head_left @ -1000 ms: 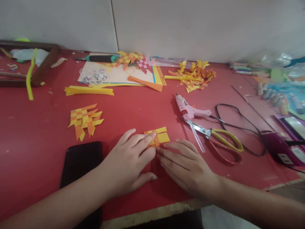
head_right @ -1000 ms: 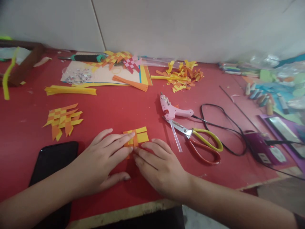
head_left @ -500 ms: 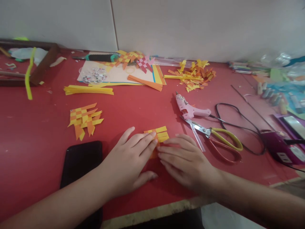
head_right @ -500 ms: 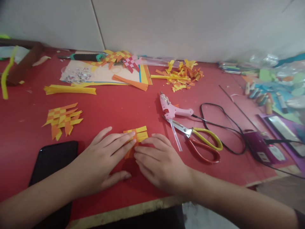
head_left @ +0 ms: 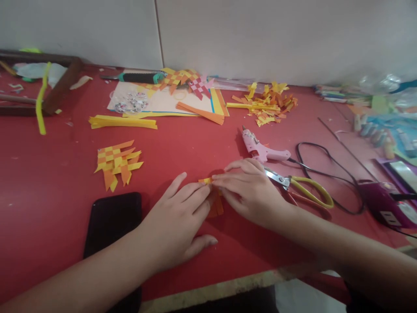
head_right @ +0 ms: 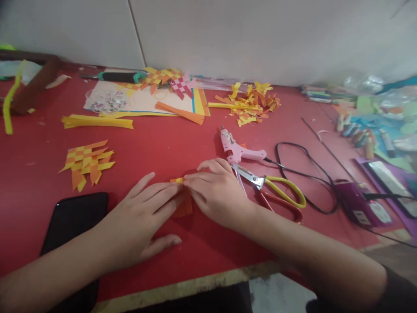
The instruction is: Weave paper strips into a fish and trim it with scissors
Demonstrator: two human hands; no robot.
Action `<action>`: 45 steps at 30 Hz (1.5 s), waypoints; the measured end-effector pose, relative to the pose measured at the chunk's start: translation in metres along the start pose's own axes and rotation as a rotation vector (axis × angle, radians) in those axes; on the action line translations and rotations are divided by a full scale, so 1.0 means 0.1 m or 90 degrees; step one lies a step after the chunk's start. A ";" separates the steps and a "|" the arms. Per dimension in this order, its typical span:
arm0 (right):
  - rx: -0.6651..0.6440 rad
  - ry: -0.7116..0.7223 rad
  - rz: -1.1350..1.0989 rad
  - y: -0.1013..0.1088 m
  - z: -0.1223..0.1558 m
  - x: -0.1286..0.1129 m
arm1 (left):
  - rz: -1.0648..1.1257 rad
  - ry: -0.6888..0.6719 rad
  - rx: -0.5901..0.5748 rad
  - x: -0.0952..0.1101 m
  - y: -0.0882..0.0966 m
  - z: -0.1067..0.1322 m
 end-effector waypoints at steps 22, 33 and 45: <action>-0.237 -0.017 0.033 0.29 -0.21 -0.02 | 0.022 -0.006 0.034 0.00 0.02 0.02; -0.386 -0.007 0.040 0.34 -0.41 0.01 | 0.020 -0.024 0.016 -0.02 0.01 0.03; -0.256 -0.087 -0.080 0.24 -0.42 0.16 | 0.021 -0.024 0.032 -0.02 -0.02 0.03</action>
Point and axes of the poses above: each hand's wrist, its own z-axis away from the middle knuckle, its own y-axis out of the back of the hand, x = y × z, the point moved 1 cm from there along -z, towards the middle knuckle, and after that the axes turned 2 degrees about -y, right-handed, at the moved point
